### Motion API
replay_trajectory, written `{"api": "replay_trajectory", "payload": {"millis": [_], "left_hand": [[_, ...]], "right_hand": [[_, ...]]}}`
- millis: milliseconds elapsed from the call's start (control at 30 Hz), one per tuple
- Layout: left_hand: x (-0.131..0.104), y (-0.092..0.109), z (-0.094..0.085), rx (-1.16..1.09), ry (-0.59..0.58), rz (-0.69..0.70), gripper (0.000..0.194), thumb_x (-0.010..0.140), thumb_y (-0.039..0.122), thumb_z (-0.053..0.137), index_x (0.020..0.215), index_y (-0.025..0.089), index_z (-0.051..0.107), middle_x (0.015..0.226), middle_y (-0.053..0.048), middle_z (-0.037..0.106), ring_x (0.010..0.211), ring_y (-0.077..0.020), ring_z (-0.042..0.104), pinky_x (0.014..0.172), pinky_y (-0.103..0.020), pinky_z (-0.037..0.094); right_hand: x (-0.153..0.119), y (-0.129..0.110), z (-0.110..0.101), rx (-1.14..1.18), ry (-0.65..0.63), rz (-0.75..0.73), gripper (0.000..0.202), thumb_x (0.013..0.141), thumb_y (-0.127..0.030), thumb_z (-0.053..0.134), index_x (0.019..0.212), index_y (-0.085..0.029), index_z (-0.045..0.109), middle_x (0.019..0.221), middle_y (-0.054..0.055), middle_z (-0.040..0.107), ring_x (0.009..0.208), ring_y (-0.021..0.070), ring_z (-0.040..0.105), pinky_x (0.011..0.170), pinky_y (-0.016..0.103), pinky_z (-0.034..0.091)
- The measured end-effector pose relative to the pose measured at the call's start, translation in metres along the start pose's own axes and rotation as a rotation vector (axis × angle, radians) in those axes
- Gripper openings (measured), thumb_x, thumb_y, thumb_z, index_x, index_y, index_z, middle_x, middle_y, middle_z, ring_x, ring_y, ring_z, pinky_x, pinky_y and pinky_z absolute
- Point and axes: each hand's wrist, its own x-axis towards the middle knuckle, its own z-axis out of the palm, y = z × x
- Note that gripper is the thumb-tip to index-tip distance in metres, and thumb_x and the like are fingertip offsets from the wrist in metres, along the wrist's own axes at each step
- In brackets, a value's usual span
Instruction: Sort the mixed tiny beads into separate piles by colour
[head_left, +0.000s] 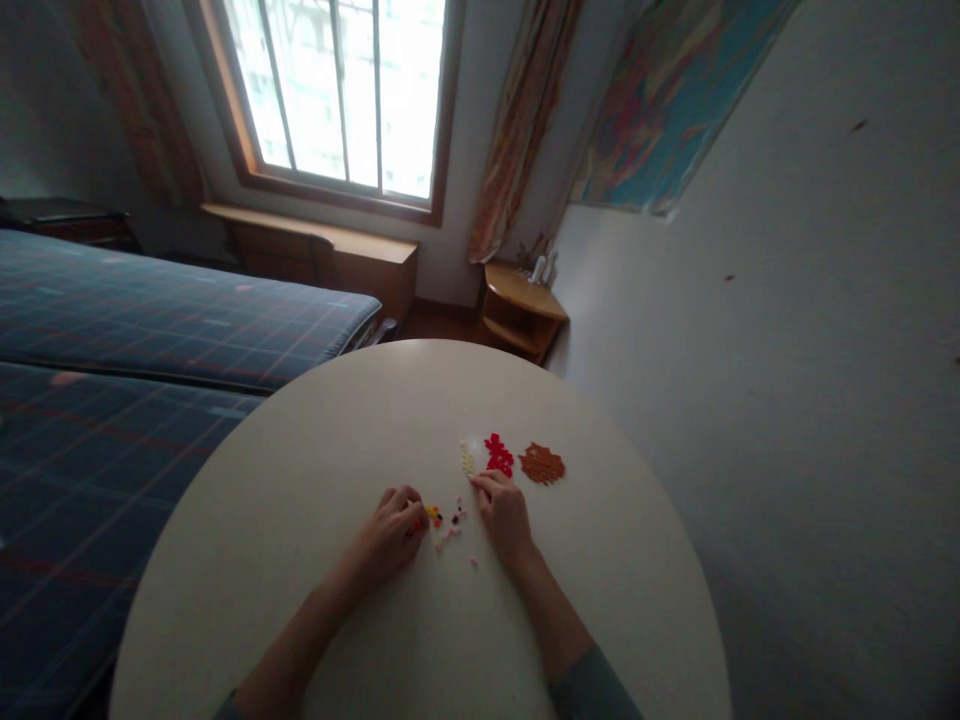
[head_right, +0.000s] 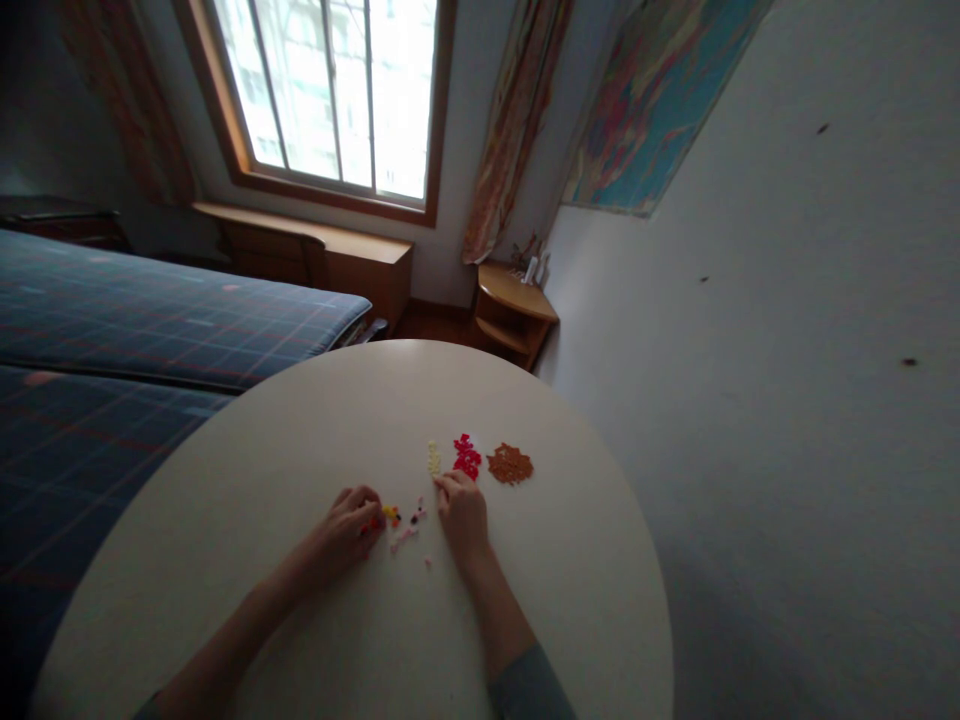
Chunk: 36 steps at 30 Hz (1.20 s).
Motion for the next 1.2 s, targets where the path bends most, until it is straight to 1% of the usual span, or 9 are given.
{"api": "replay_trajectory", "payload": {"millis": [133, 267, 333, 467, 633, 767, 900, 1033, 1200], "left_hand": [[0.000, -0.004, 0.002, -0.022, -0.021, -0.002, 0.013, 0.075, 0.008, 0.048, 0.074, 0.018, 0.057, 0.087, -0.006, 0.054, 0.084, -0.0182, 0.047, 0.075, -0.030, 0.043], [0.002, 0.002, -0.005, -0.023, -0.046, -0.015, 0.016, 0.074, 0.009, 0.047, 0.081, 0.019, 0.056, 0.089, -0.006, 0.054, 0.085, -0.0187, 0.048, 0.076, -0.031, 0.042], [0.004, 0.007, -0.012, -0.003, -0.051, -0.049, 0.019, 0.070, 0.007, 0.048, 0.083, 0.018, 0.056, 0.089, -0.005, 0.054, 0.086, -0.0192, 0.048, 0.078, -0.033, 0.042], [0.005, 0.012, -0.022, 0.030, -0.113, -0.102, 0.018, 0.065, 0.007, 0.050, 0.079, 0.017, 0.054, 0.086, -0.006, 0.054, 0.086, -0.0202, 0.049, 0.078, -0.033, 0.042], [0.004, 0.010, -0.025, 0.075, -0.181, -0.175, 0.019, 0.063, 0.008, 0.049, 0.079, 0.018, 0.053, 0.082, -0.005, 0.055, 0.082, -0.0195, 0.052, 0.075, -0.031, 0.042], [0.004, 0.008, -0.024, 0.091, -0.176, -0.207, 0.016, 0.066, 0.008, 0.046, 0.077, 0.018, 0.052, 0.079, -0.004, 0.055, 0.074, -0.0164, 0.053, 0.068, -0.026, 0.042], [0.005, 0.006, -0.023, 0.084, -0.155, -0.186, 0.014, 0.068, 0.007, 0.045, 0.074, 0.017, 0.051, 0.074, -0.003, 0.054, 0.068, -0.0146, 0.053, 0.062, -0.023, 0.041], [0.004, 0.004, -0.022, 0.065, -0.144, -0.142, 0.016, 0.068, 0.006, 0.044, 0.073, 0.017, 0.053, 0.073, -0.002, 0.054, 0.066, -0.0132, 0.053, 0.061, -0.022, 0.041], [0.003, 0.000, -0.021, -0.014, -0.128, -0.129, 0.012, 0.074, 0.013, 0.044, 0.072, 0.017, 0.055, 0.073, -0.002, 0.054, 0.064, -0.0119, 0.052, 0.060, -0.021, 0.041]], "right_hand": [[0.001, 0.000, 0.000, -0.004, -0.003, -0.010, 0.028, 0.075, -0.003, 0.045, 0.086, -0.016, 0.067, 0.086, 0.006, 0.063, 0.082, 0.0150, 0.057, 0.079, 0.025, 0.044], [0.001, -0.002, -0.001, -0.014, -0.002, -0.003, 0.029, 0.075, -0.003, 0.045, 0.087, -0.016, 0.067, 0.088, 0.006, 0.063, 0.084, 0.0155, 0.056, 0.080, 0.025, 0.043], [0.001, -0.003, -0.002, -0.014, -0.002, -0.004, 0.028, 0.075, -0.003, 0.045, 0.086, -0.016, 0.067, 0.087, 0.007, 0.063, 0.084, 0.0156, 0.057, 0.080, 0.025, 0.043], [0.000, -0.002, -0.002, 0.010, 0.026, 0.006, 0.025, 0.076, -0.005, 0.045, 0.084, -0.016, 0.066, 0.085, 0.006, 0.062, 0.080, 0.0145, 0.057, 0.077, 0.024, 0.044], [-0.001, -0.001, -0.002, 0.006, 0.041, 0.008, 0.025, 0.076, -0.005, 0.044, 0.081, -0.017, 0.065, 0.083, 0.005, 0.062, 0.078, 0.0141, 0.057, 0.075, 0.024, 0.043], [-0.001, -0.003, -0.003, -0.003, 0.028, 0.015, 0.022, 0.077, -0.007, 0.045, 0.079, -0.017, 0.065, 0.083, 0.005, 0.062, 0.077, 0.0145, 0.057, 0.073, 0.024, 0.043], [0.000, -0.003, -0.003, -0.001, 0.011, 0.021, 0.021, 0.077, -0.007, 0.047, 0.078, -0.017, 0.065, 0.081, 0.004, 0.062, 0.077, 0.0143, 0.057, 0.074, 0.023, 0.043], [0.000, -0.002, -0.002, 0.000, 0.003, 0.024, 0.021, 0.076, -0.007, 0.047, 0.077, -0.017, 0.065, 0.081, 0.004, 0.062, 0.076, 0.0141, 0.057, 0.073, 0.023, 0.043], [0.000, -0.002, -0.002, 0.020, 0.009, 0.028, 0.022, 0.076, -0.006, 0.046, 0.077, -0.017, 0.065, 0.081, 0.004, 0.062, 0.076, 0.0137, 0.058, 0.072, 0.022, 0.043]]}}
